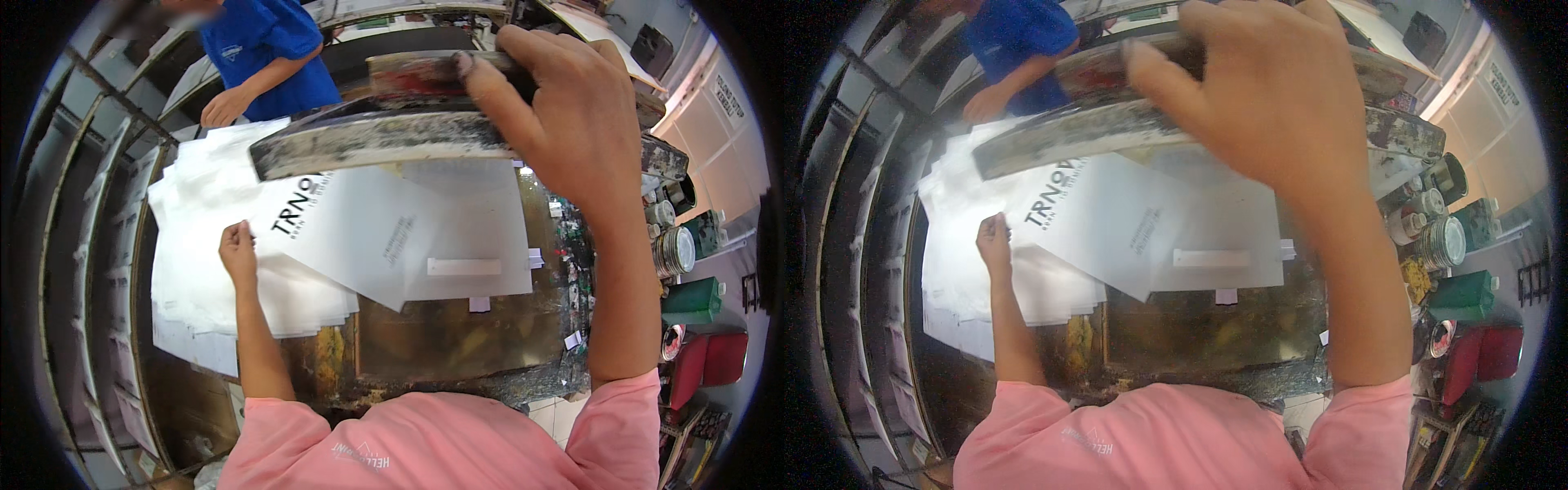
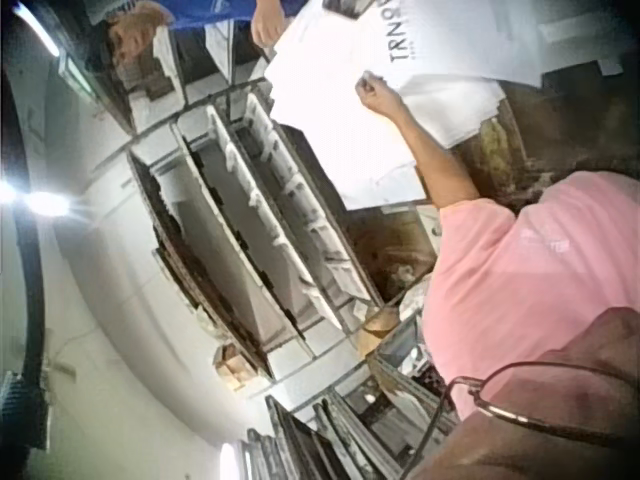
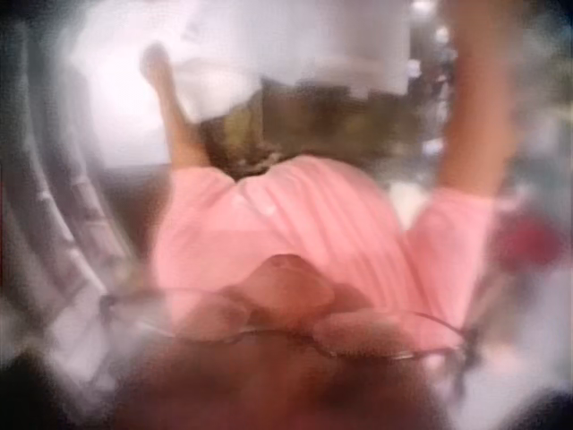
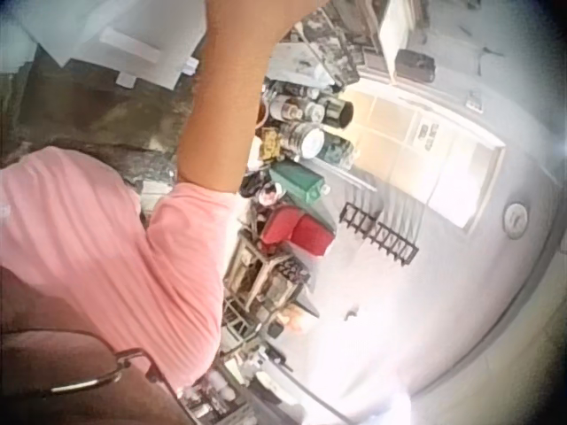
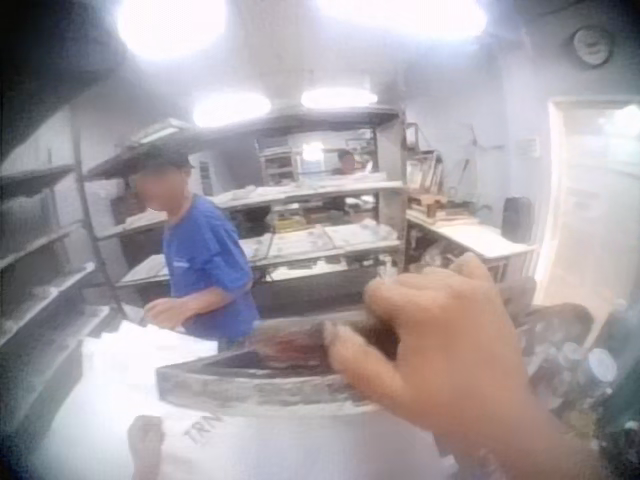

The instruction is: The person performs screen printing on white tote bags. They place a bag under a screen, apply ink, and use a squeegee to pull the ink across the mesh. The printed bag is then removed and stacked with others.

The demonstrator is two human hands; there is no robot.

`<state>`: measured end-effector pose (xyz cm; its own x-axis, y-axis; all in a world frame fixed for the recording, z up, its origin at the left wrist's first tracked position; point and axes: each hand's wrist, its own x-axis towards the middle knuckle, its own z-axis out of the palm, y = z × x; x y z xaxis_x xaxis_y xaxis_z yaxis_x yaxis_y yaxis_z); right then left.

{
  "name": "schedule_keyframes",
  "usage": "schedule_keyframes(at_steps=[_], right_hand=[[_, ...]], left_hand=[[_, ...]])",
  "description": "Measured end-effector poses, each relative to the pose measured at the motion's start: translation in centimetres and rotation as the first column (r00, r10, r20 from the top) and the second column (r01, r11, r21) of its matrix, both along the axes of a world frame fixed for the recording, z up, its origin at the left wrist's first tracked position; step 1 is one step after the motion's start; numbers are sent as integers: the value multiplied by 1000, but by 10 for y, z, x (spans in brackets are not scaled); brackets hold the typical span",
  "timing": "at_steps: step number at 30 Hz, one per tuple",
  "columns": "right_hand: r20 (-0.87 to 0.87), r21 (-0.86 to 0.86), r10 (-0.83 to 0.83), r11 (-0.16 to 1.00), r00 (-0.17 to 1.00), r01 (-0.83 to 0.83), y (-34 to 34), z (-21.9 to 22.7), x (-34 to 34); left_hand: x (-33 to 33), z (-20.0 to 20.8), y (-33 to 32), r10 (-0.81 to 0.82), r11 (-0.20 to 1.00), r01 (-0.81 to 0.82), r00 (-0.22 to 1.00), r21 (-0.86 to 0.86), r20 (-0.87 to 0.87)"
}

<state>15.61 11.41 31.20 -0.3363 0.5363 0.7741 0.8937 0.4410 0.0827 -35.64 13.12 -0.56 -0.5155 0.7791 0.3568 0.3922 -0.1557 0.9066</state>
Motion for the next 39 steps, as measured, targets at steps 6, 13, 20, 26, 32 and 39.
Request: schedule_keyframes(at_steps=[6,13,20,26,32,39], right_hand=[[0,102,30,994,1000,-30,-2,-10,2],[13,-78,-29,996,999,30,-17,-7,-3],[18,0,-12,1000,1000,12,5,0,2],[-5,14,-1,1000,1000,2,-2,10,-4],[107,-328,-82,938,991,112,-20,38,0],[127,-310,-113,939,985,147,-20,44,-4]], left_hand=[[-123,21,-37,432,874,-479,841,-79,-327],[64,36,-131,-441,865,356,207,-352,-873],[231,33,-130,-744,613,556,169,-561,-646],[362,22,-99,-775,508,669,79,-543,-627],[429,13,-97,-772,467,751,90,-466,-629],[434,8,-102,-806,422,787,98,-450,-584]])
